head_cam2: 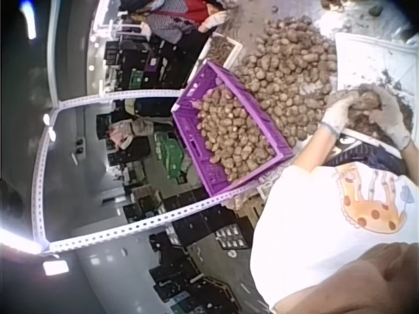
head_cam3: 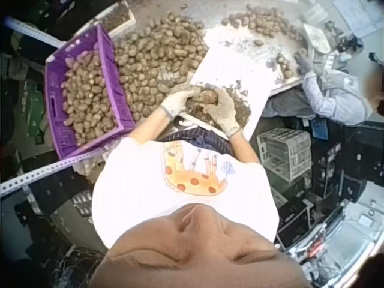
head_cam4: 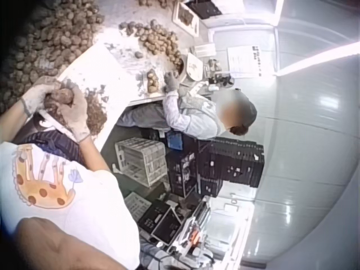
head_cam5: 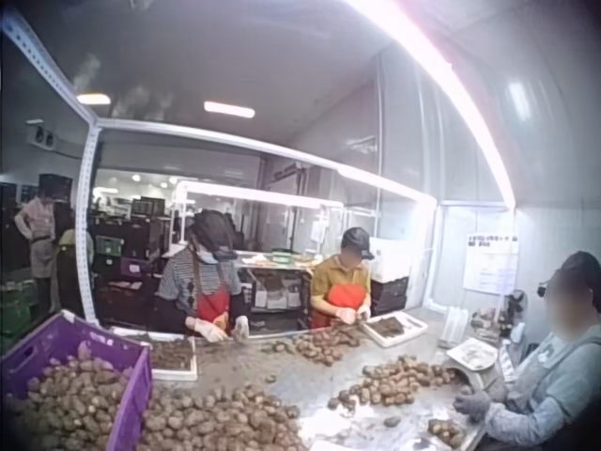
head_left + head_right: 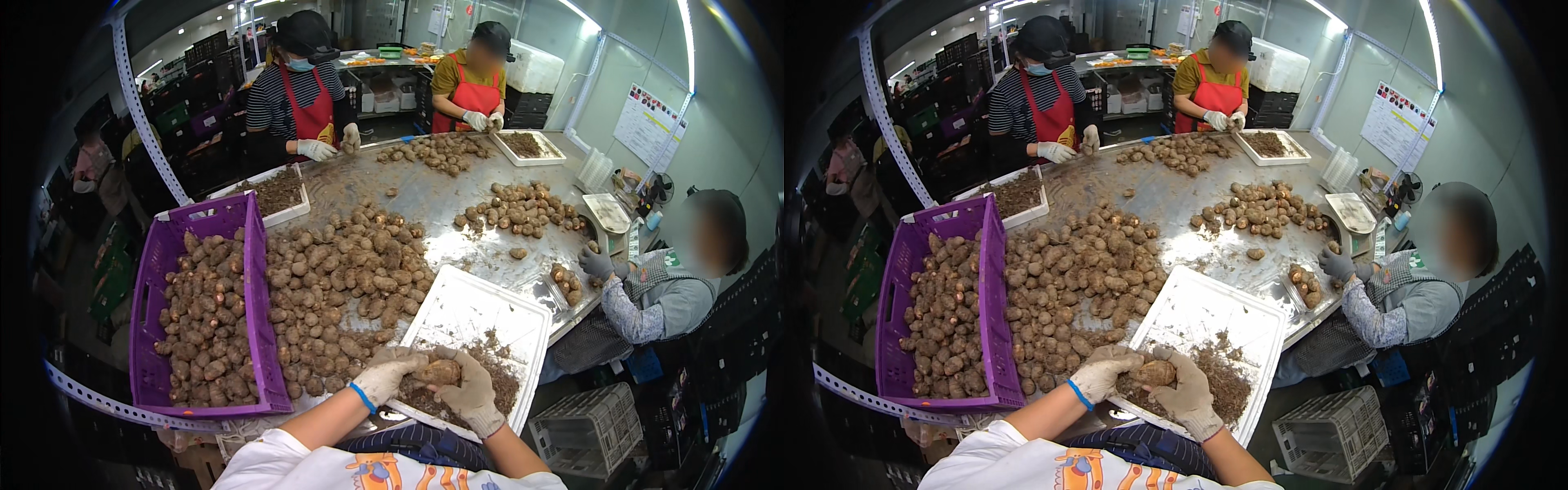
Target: The person peels small brown root vegetables by hand, removing outer skin and placing the peeled items into a white tray. Other workers at the same table perform similar peeling tasks. The camera wearer handles the vegetables one at a time and discards the peelings into a separate tray.
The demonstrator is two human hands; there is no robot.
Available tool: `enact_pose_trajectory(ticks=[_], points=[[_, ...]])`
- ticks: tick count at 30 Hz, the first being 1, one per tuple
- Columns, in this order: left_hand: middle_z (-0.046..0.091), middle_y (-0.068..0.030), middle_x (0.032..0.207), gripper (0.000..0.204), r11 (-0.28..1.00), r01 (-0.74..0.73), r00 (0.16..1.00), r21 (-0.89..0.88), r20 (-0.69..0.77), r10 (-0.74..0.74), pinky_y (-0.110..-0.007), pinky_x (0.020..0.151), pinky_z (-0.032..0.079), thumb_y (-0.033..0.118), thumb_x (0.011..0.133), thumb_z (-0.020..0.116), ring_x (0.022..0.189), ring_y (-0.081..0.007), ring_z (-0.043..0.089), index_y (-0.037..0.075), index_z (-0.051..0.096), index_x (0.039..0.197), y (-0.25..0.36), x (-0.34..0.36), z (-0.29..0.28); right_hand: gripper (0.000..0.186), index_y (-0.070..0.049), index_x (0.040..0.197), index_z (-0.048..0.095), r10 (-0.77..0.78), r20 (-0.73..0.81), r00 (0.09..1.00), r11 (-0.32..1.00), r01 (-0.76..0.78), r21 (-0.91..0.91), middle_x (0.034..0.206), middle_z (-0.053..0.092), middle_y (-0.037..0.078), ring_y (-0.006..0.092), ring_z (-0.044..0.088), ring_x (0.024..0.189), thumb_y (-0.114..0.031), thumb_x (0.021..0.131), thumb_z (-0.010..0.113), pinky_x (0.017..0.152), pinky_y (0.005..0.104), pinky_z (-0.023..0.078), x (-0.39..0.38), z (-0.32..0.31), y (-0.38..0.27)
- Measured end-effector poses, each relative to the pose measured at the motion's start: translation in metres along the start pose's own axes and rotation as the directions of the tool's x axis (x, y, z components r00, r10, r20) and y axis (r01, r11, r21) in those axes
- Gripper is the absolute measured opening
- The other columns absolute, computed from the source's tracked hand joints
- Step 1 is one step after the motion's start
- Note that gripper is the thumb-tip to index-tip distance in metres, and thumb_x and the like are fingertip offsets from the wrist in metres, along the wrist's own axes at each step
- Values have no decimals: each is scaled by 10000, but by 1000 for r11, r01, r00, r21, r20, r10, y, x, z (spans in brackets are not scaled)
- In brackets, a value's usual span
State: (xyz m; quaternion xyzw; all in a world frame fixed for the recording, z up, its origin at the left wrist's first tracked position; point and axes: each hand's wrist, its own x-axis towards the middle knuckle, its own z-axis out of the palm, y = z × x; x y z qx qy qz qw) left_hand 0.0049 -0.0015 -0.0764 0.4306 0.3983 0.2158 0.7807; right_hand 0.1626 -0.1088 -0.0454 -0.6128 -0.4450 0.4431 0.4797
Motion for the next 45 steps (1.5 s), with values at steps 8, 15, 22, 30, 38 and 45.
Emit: enact_pose_trajectory(ticks=[8,15,22,30,38,45], points=[[489,-195,1391,501,953,-296,930,60,244,274,-316,895,524,72,818,690,1131,-228,589,-86,550,1272,19,-21,28,540,-15,1193,594,-87,-146,985,894,12,-448,990,683,108,195,674,862,-228,737,790,773,323,546,1,5,-16],[691,-127,1009,344,982,-138,987,-126,64,147,-249,795,532,21,829,652,909,-170,649,-82,632,1156,5,-17,33,430,-5,1114,608,8,-169,986,969,-49,-241,886,679,67,141,662,736,-69,726,781,648,284,541,1,6,10],[664,-186,1051,411,955,-63,997,-290,-63,47,-289,742,576,3,838,632,831,-183,672,-99,556,1229,18,-9,18,551,-16,1253,556,43,-140,989,999,-45,-15,1053,653,87,155,645,916,2,740,754,817,289,536,-2,10,-11],[671,-164,1081,309,983,-157,987,95,41,154,-249,769,531,2,831,625,867,-161,661,-100,642,1123,22,-26,20,616,2,1314,491,2,-112,994,995,9,98,1108,631,89,162,635,981,114,738,678,834,276,538,2,10,12],[614,-199,1186,344,911,-408,898,-62,152,412,-271,764,558,25,786,707,877,-182,665,-102,645,1100,44,-33,35,771,27,1434,343,-253,-46,966,853,200,-482,1315,524,231,305,554,1194,-67,763,711,981,357,477,-1,7,-28],[686,-166,1003,276,973,-129,992,-193,-16,129,-245,728,527,7,826,673,806,-150,639,-117,644,1070,16,-15,32,817,19,1431,343,-198,-13,980,855,166,-492,1320,521,238,355,535,1211,-145,750,764,1010,383,443,2,8,-16]])
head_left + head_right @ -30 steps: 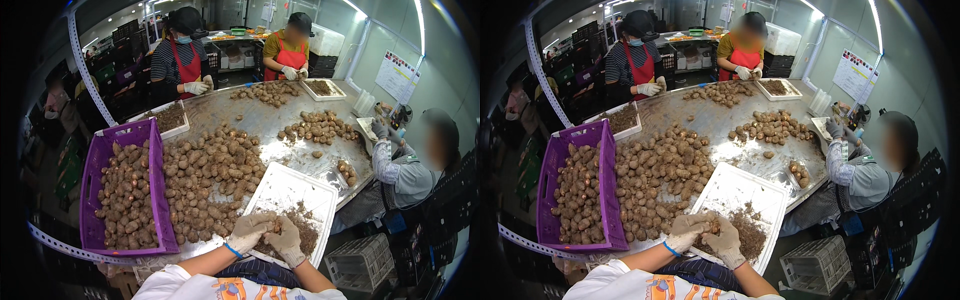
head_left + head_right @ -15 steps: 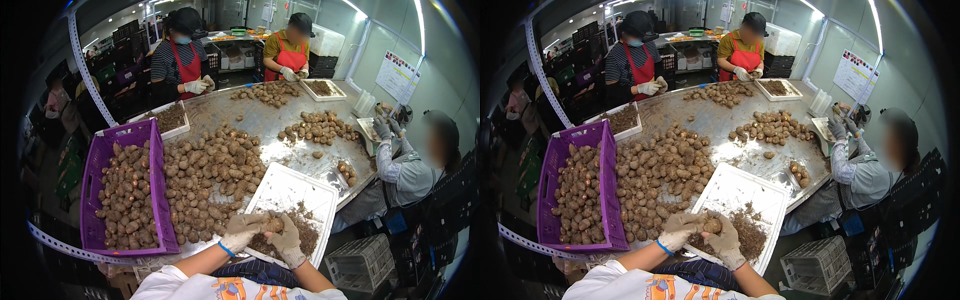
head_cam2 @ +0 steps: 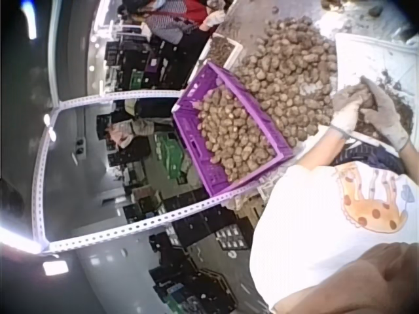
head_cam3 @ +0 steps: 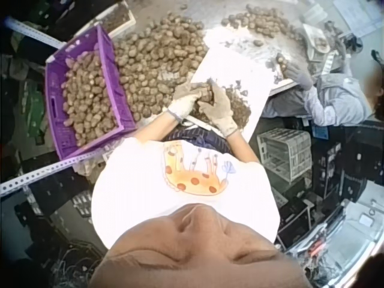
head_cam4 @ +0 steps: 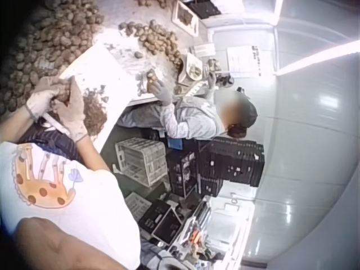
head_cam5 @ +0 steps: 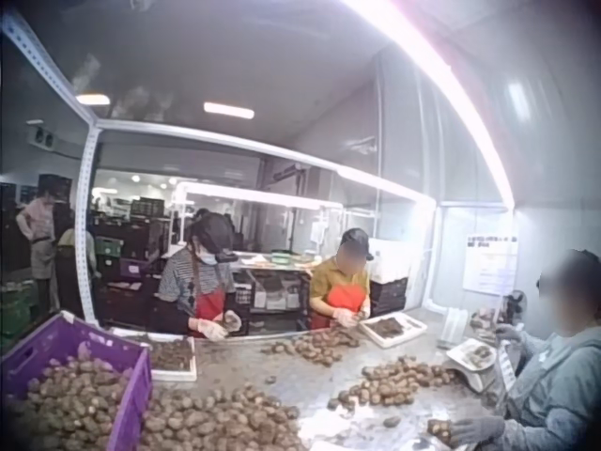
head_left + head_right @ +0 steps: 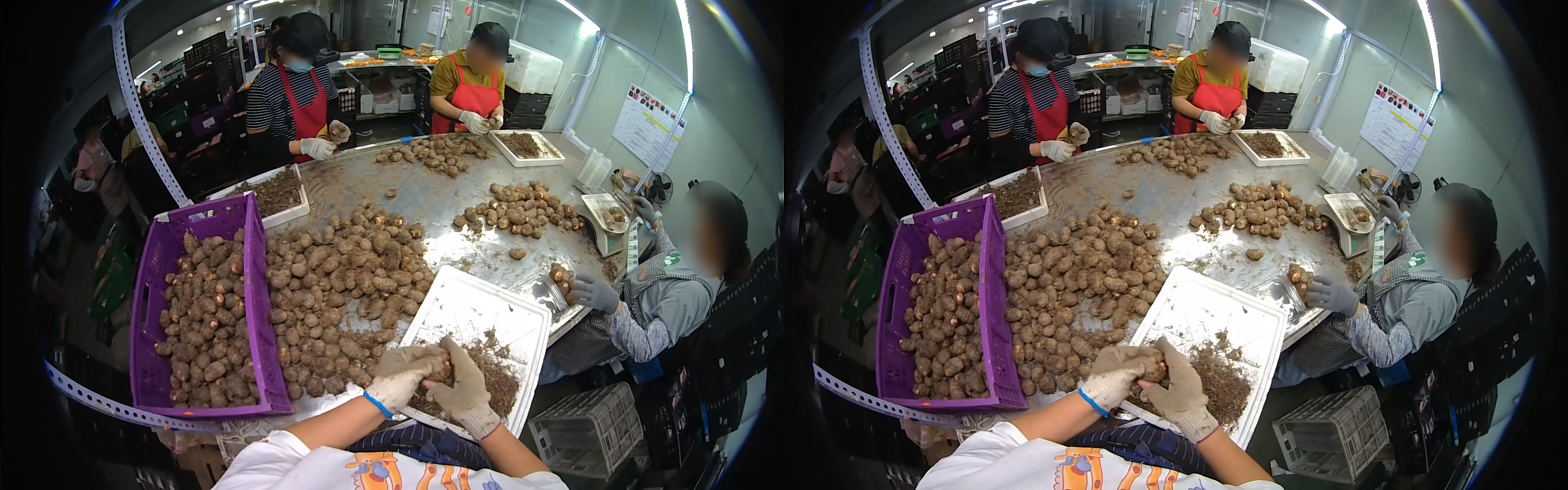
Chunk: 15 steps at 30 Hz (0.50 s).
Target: The person peels small brown root vegetables by hand, removing outer skin and placing the peeled items into a white tray. Other workers at the same table perform similar peeling tasks. The camera wearer handles the vegetables one at a time and discards the peelings into a separate tray.
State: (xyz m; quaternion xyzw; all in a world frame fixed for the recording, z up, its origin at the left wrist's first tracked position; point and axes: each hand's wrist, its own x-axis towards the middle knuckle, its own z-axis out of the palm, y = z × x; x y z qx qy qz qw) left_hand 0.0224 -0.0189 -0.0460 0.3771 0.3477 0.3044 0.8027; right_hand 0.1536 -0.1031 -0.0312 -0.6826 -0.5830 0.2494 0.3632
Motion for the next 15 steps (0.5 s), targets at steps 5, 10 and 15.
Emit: enact_pose_trajectory(ticks=[5,10,15], points=[[691,-109,985,168,905,206,967,-373,-63,-246,-278,751,566,10,876,605,781,-145,628,-16,644,1038,-3,19,-26,831,17,1417,381,21,-82,996,963,2,268,1318,537,187,277,519,1240,10,689,782,1034,344,431,-5,6,18],[682,-89,958,241,987,140,988,-84,77,-133,-274,757,555,34,850,656,808,-140,647,-43,639,1078,5,-4,-22,741,-2,1361,465,-16,-148,989,913,75,402,1250,569,175,279,561,1172,9,690,779,975,334,465,-7,8,12],[696,-79,898,287,957,28,999,289,13,-34,-226,709,506,66,807,714,778,-94,625,-54,681,1066,18,-16,-12,590,-26,1266,560,-50,-67,997,994,56,91,1190,589,188,315,608,1072,-39,714,767,904,345,494,-5,1,11]])
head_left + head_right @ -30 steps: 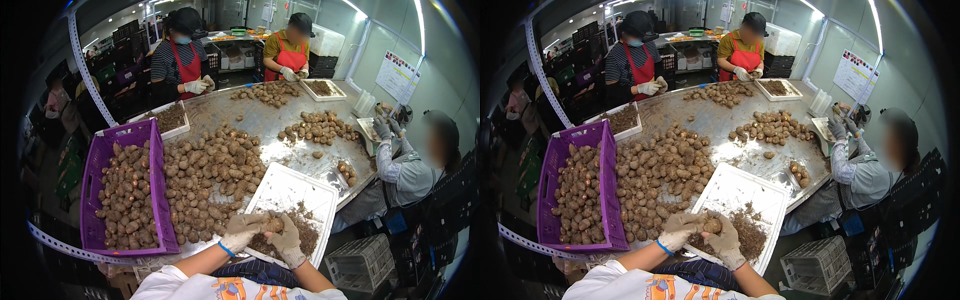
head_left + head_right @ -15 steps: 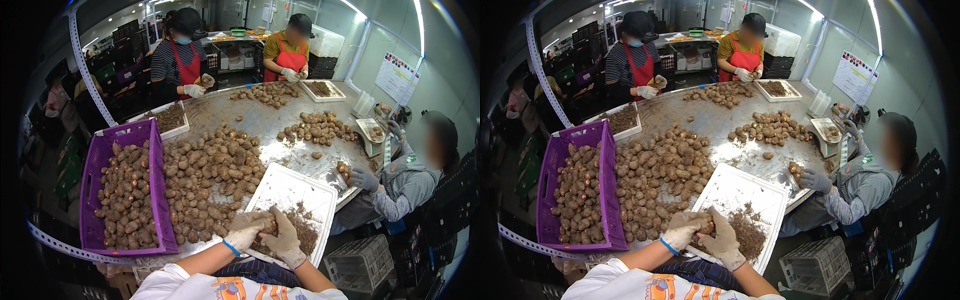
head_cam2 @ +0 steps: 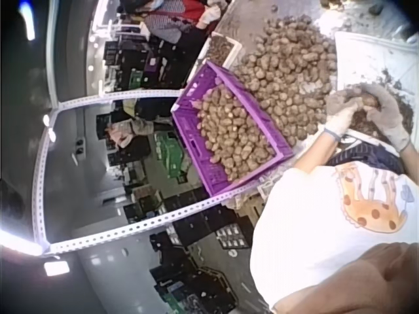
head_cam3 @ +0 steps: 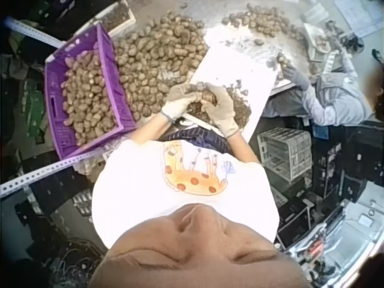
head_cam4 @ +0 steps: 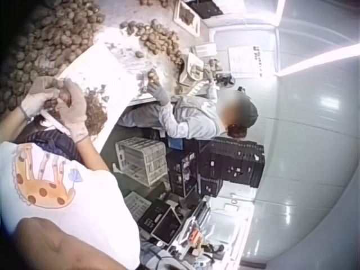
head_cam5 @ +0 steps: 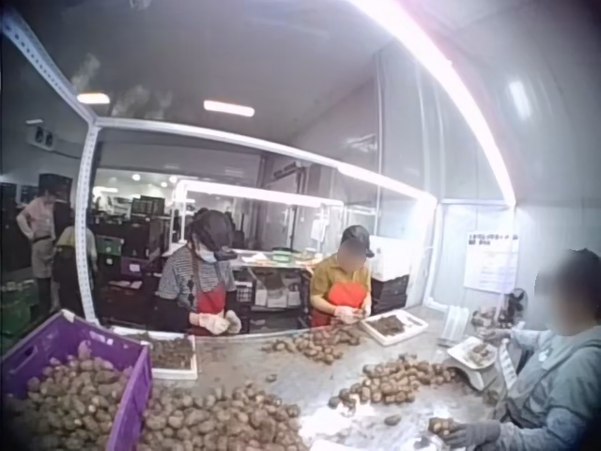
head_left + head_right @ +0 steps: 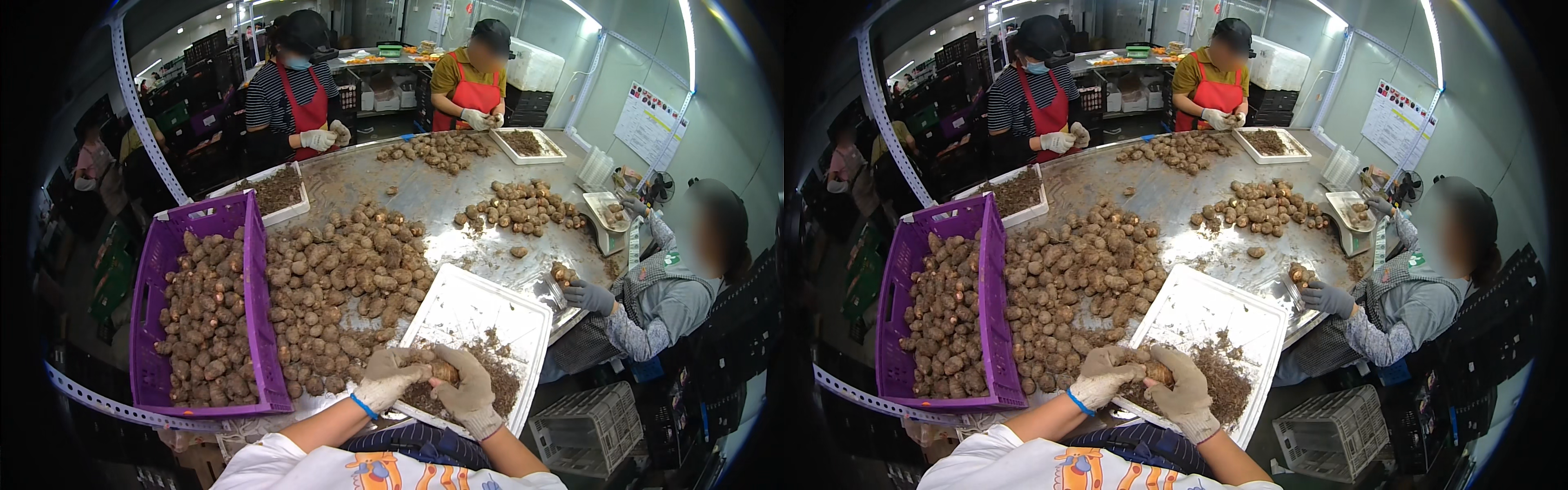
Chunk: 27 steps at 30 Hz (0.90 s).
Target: The person peels small brown root vegetables by hand, removing outer skin and placing the peeled items into a white tray. Other workers at the same table perform similar peeling tasks. The camera wearer handles the vegetables one at a time and discards the peelings into a separate tray.
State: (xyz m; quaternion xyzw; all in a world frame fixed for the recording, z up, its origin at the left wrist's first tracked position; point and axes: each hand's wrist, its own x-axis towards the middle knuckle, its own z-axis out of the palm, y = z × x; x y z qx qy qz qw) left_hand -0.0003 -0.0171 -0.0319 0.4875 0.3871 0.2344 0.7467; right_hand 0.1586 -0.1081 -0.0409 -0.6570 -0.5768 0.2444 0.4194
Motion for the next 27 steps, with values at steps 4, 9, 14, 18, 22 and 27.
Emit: enact_pose_trajectory(ticks=[4,9,14,18,22,27], points=[[701,-75,876,273,997,-63,998,36,4,63,-222,712,499,84,809,711,783,-90,626,-45,694,1049,-6,2,-2,548,-14,1266,557,-6,-30,1000,995,9,100,1115,623,158,248,628,983,-16,748,735,845,317,505,1,2,3],[693,-67,906,314,968,-102,994,229,50,92,-218,721,504,54,806,698,803,-84,626,-26,672,1108,4,4,-6,533,-6,1307,528,103,43,994,980,-109,167,1170,624,158,212,636,953,-31,803,701,846,314,513,1,-1,4],[672,-75,1016,451,887,-405,907,224,225,357,-247,748,537,-21,792,717,849,-93,630,-28,583,1223,-23,13,-19,452,20,1321,513,326,151,933,797,-358,488,1219,600,134,119,599,789,5,881,615,692,247,531,1,-1,-3],[659,-88,1048,491,974,-209,956,85,228,186,-248,738,544,-19,789,731,840,-111,638,-30,562,1250,-17,11,-24,427,33,1314,510,308,163,937,766,-346,541,1205,604,151,131,621,754,-107,926,620,630,261,561,2,-1,-3],[648,-104,1071,545,953,-220,950,-210,174,258,-240,721,545,-25,776,740,788,-133,648,-28,540,1283,-8,7,-18,566,51,1325,481,337,395,855,260,-488,833,1201,599,182,189,662,862,-301,915,652,579,307,587,-1,5,14],[650,-105,1035,536,919,-384,911,88,198,362,-225,672,524,28,753,757,733,-136,631,-49,561,1246,-12,19,-30,671,30,1372,434,110,627,771,-46,-626,778,1263,574,192,244,655,993,-313,865,711,650,321,596,-7,-1,24]])
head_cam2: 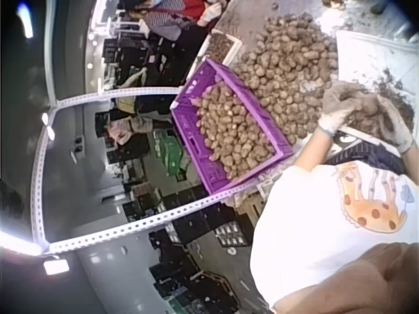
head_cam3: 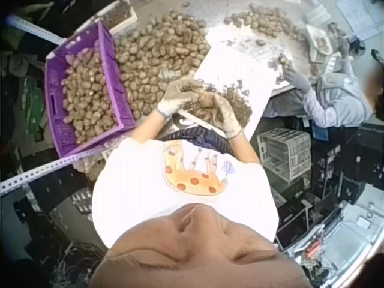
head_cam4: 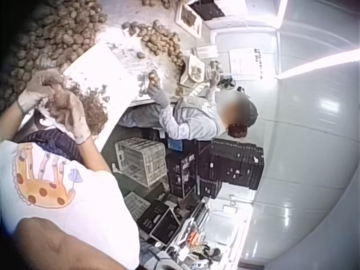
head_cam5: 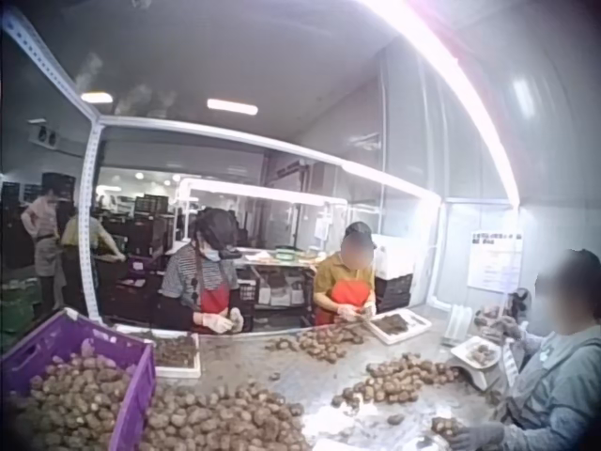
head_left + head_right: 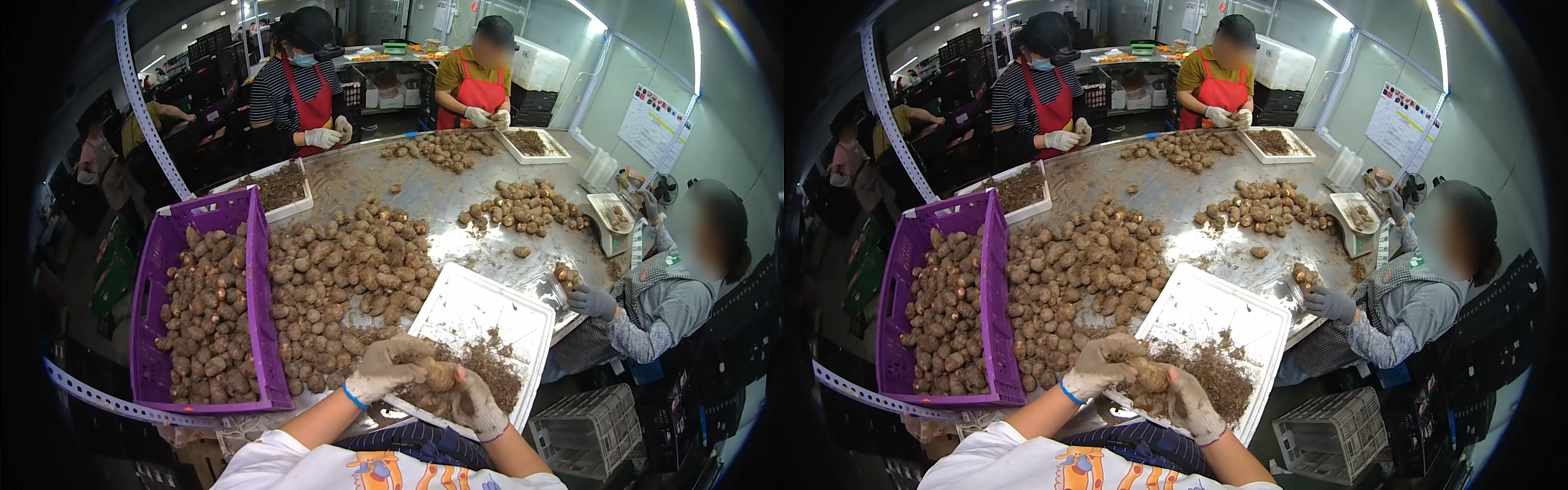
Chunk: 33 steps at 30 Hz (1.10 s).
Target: The person peels small brown root vegetables by hand, removing outer skin and placing the peeled items into a white tray. Other workers at the same table perform similar peeling tasks. The camera wearer handles the vegetables one at a time and discards the peelings into a separate tray.
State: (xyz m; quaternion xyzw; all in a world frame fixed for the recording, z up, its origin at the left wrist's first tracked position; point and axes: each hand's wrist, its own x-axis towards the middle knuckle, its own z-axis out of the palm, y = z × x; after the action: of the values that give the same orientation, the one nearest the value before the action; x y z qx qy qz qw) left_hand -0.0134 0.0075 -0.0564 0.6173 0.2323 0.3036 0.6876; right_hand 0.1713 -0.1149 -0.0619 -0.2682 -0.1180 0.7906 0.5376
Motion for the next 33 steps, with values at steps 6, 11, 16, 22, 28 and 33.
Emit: enact_pose_trajectory(ticks=[6,11,16,22,28,33], points=[[678,-102,978,425,897,306,919,-319,-147,-366,-257,762,531,162,790,751,853,-150,644,-37,637,1148,-9,-4,6,628,-87,1429,420,-413,-57,909,411,130,-902,1379,512,123,178,652,927,-66,849,661,776,250,538,-3,31,-9],[656,-130,1056,356,753,-491,868,439,322,378,-285,816,495,107,818,719,941,-165,606,-13,664,1148,21,15,11,490,-37,1373,471,-332,-212,919,667,70,-741,1226,604,90,142,616,826,-126,916,623,711,257,521,-1,20,-7],[677,-162,1057,283,961,252,968,-110,30,-251,-318,848,519,106,832,714,947,-221,646,-43,688,1071,-10,9,18,497,-17,1260,540,-213,-298,930,760,-34,-649,1007,644,64,106,594,791,-353,914,661,635,215,499,10,-7,-2],[687,-106,857,174,815,424,761,-395,-333,-557,-251,718,513,131,849,686,768,-157,620,-31,705,910,-67,12,-14,655,65,1307,492,-39,-37,999,999,40,30,1070,645,120,99,603,718,-426,897,638,519,188,498,41,-96,-36],[708,-181,869,357,758,484,860,437,-398,-320,-347,727,509,364,758,692,788,-270,667,17,730,833,-95,-34,-53,467,3,1141,595,-503,-302,810,739,584,335,1070,636,182,258,638,919,-411,988,439,831,335,568,94,-148,-198],[653,-128,989,248,378,413,875,829,-476,89,-459,844,457,285,754,696,951,-340,597,107,707,925,-124,-35,-102,594,22,1223,499,-598,-161,785,795,606,5,1010,648,182,263,639,900,-406,852,677,864,344,537,122,-102,-175]])
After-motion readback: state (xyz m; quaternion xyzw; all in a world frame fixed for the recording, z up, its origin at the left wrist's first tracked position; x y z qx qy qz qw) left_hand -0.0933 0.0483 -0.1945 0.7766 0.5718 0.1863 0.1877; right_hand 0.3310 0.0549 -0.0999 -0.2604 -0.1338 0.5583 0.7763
